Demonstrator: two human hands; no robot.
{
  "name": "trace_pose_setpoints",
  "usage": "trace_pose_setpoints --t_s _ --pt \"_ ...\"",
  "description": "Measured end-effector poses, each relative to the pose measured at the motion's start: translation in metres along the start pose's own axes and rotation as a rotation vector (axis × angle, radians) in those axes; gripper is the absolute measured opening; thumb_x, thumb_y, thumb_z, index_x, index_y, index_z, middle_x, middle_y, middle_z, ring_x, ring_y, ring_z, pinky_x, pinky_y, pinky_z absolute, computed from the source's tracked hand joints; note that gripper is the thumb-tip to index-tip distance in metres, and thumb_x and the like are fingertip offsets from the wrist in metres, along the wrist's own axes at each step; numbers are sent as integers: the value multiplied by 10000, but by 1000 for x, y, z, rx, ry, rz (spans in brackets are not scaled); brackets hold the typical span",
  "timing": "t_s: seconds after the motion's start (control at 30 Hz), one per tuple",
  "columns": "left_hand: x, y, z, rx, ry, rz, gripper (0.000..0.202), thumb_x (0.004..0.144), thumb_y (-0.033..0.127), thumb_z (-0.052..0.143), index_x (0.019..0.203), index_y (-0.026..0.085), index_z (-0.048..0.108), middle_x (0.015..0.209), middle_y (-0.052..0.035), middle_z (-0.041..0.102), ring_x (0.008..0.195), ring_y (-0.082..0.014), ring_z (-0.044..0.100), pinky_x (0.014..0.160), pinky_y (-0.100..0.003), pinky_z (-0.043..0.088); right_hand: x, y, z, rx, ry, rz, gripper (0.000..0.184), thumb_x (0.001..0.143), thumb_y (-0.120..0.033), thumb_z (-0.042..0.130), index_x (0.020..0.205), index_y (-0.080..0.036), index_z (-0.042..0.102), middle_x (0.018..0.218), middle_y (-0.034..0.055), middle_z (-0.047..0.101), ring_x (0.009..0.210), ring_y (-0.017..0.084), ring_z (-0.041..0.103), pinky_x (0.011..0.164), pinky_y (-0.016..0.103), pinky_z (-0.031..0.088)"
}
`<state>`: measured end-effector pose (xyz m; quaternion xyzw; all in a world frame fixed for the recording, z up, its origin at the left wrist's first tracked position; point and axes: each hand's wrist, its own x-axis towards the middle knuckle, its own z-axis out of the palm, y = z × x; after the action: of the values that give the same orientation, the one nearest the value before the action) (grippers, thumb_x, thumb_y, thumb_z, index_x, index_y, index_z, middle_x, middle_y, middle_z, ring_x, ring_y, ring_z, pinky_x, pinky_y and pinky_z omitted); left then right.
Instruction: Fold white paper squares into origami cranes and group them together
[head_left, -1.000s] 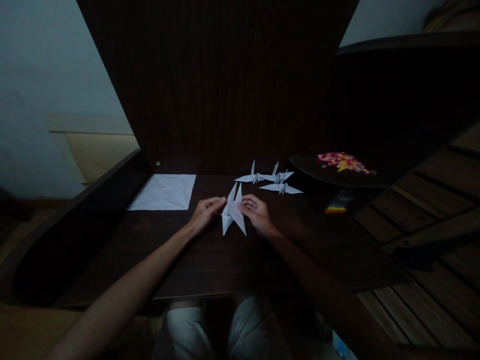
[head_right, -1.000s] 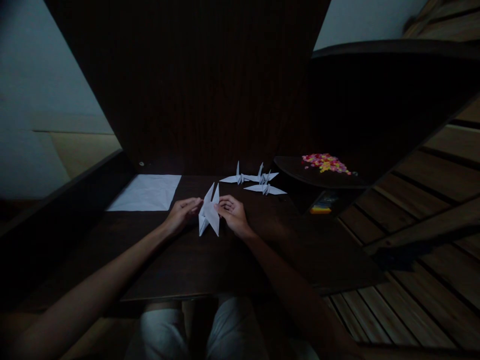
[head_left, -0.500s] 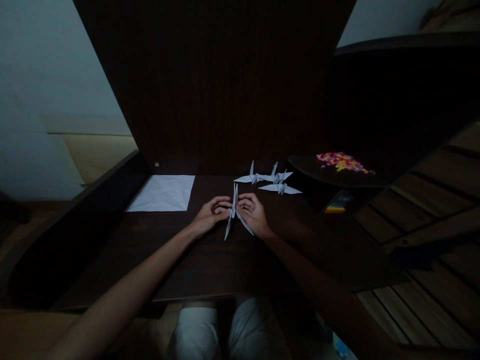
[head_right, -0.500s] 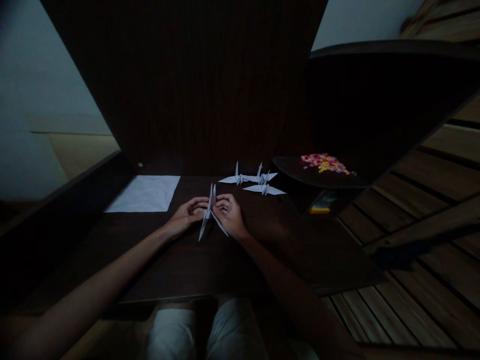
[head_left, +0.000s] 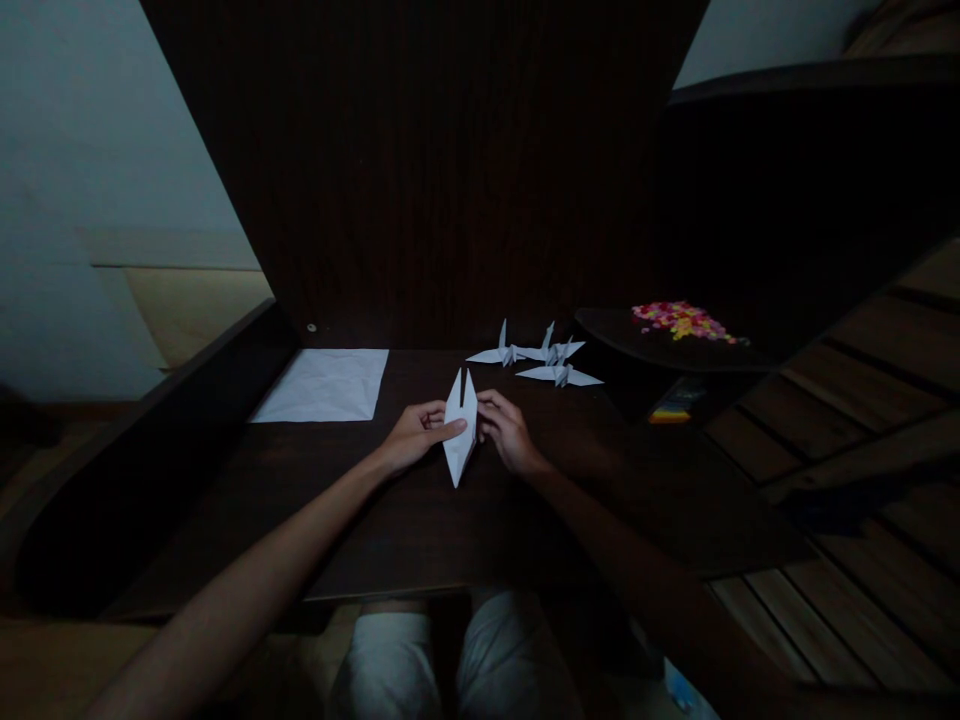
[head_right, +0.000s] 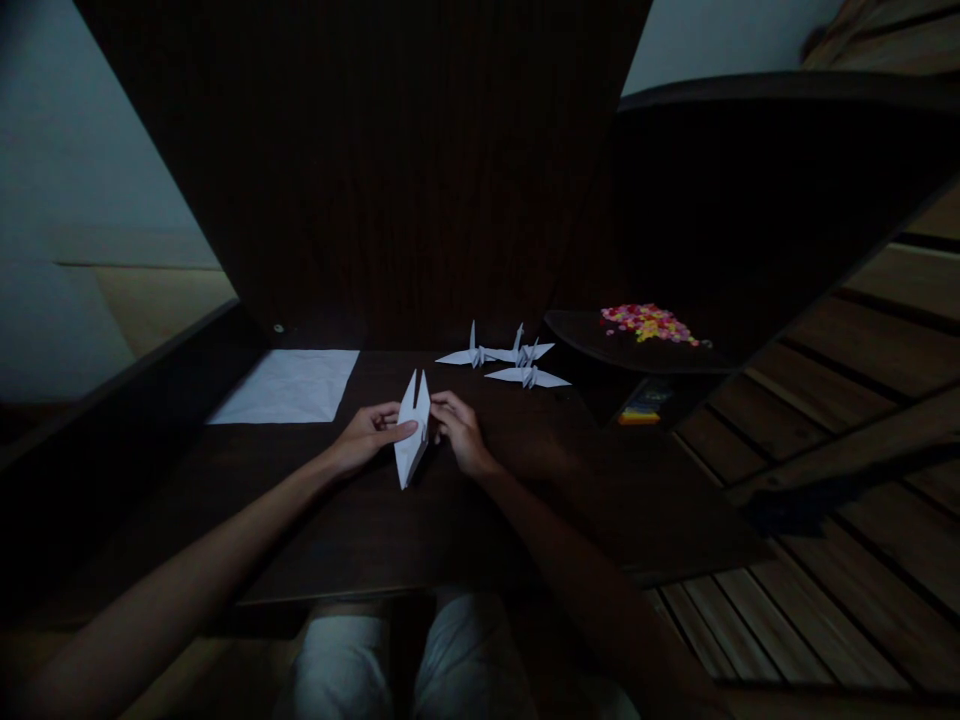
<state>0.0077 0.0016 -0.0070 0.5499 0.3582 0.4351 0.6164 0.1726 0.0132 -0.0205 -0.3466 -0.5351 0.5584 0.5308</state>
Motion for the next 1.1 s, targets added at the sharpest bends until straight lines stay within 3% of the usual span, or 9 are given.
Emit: trace_pose_setpoints --t_s 0.13,0.43,0.77,1.1 --pt "-2 4 -2 -72 -105 -45 344 645 314 785 906 122 670 818 -78 721 735 -176 672 716 -291 508 -2 -8 -1 209 -95 141 286 700 -437 670 879 -232 583 644 -27 536 475 95 452 400 210 331" --pt "-6 6 -8 -144 -269 -127 352 634 248 801 939 119 681 792 -71 714 668 -125 650 633 -208 481 -3 -6 -6 253 -222 153 419 575 -450 793 808 -230 522 582 -65 485 428 65 365 397 198 262" --pt "-7 10 -9 -149 -268 -143 390 628 242 802 964 91 674 748 -62 697 611 -108 614 591 -196 448 -5 -17 -3 325 -216 187 257 663 -273 691 863 -210 543 580 -49 517 443 68 385 399 185 263" --pt "-4 5 -12 -100 -213 -176 334 614 228 804 881 99 649 680 -20 670 550 -96 587 524 -179 408 -3 -8 -5 239 -152 98 229 602 -150 635 754 -207 474 550 -81 501 413 46 393 369 144 233"
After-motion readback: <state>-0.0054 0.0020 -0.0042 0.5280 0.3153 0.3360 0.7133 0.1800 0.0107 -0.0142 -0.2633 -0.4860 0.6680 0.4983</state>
